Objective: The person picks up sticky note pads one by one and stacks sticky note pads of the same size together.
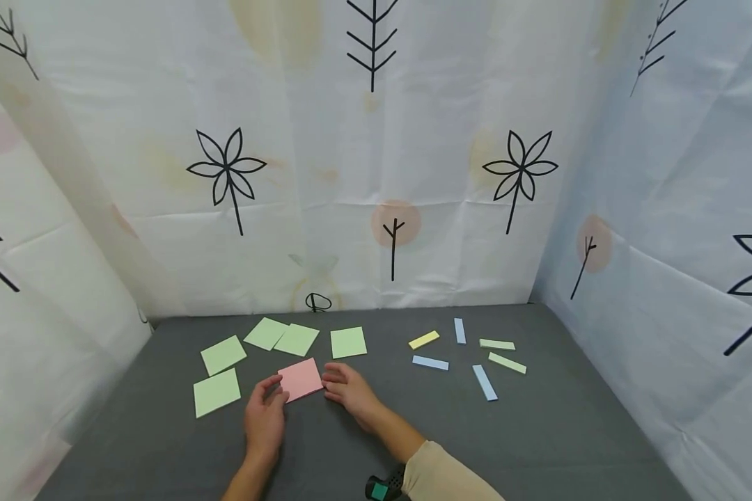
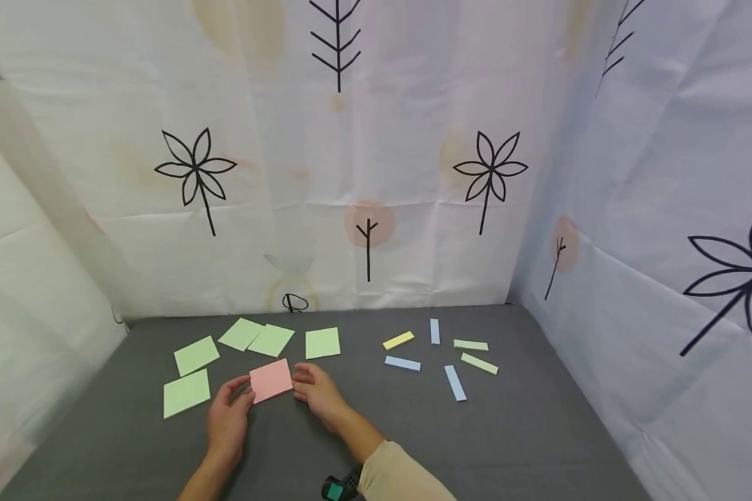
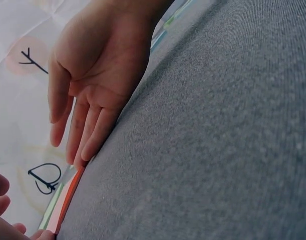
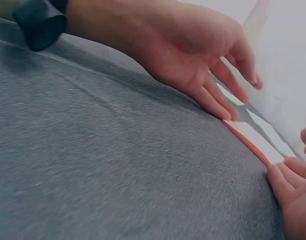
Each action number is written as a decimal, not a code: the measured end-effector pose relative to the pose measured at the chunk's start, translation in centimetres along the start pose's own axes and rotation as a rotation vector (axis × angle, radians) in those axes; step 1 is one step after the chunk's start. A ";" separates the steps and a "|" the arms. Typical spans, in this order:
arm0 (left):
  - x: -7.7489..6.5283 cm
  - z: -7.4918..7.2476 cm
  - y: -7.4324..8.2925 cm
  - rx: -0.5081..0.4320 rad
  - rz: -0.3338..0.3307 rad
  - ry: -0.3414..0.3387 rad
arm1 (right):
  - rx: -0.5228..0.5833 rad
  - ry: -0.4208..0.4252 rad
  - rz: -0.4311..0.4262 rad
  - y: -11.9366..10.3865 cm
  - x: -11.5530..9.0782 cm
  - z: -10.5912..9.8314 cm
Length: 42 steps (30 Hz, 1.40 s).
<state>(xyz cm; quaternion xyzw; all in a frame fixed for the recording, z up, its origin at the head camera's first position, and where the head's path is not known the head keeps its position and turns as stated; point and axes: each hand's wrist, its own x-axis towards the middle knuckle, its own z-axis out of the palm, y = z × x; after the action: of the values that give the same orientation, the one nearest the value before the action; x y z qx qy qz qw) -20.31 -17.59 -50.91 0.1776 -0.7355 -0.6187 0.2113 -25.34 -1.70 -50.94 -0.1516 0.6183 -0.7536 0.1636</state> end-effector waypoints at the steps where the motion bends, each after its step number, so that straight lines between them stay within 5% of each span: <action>1: -0.1 0.1 0.0 0.005 0.000 -0.012 | -0.004 0.006 -0.003 0.0 -0.3 -0.1; 12: -0.8 1.3 0.1 0.022 0.011 -0.139 | -0.026 0.090 0.039 -0.8 -3.3 -1.4; 32: -1.4 1.4 -0.2 0.079 0.041 -0.193 | -0.040 0.113 0.077 -1.2 -4.7 -2.4; 36: -1.0 1.1 -0.2 0.142 0.092 -0.209 | -0.100 0.125 0.062 -1.3 -4.3 -3.0; 42: 0.2 0.7 -0.8 0.301 0.226 -0.283 | -0.355 0.139 -0.039 -1.2 -3.2 -4.1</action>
<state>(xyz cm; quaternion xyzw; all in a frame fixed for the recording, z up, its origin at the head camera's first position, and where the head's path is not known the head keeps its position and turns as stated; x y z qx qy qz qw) -20.85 -17.28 -51.80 0.0349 -0.8570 -0.4932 0.1451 -24.27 3.58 -50.60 -0.1376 0.7484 -0.6443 0.0767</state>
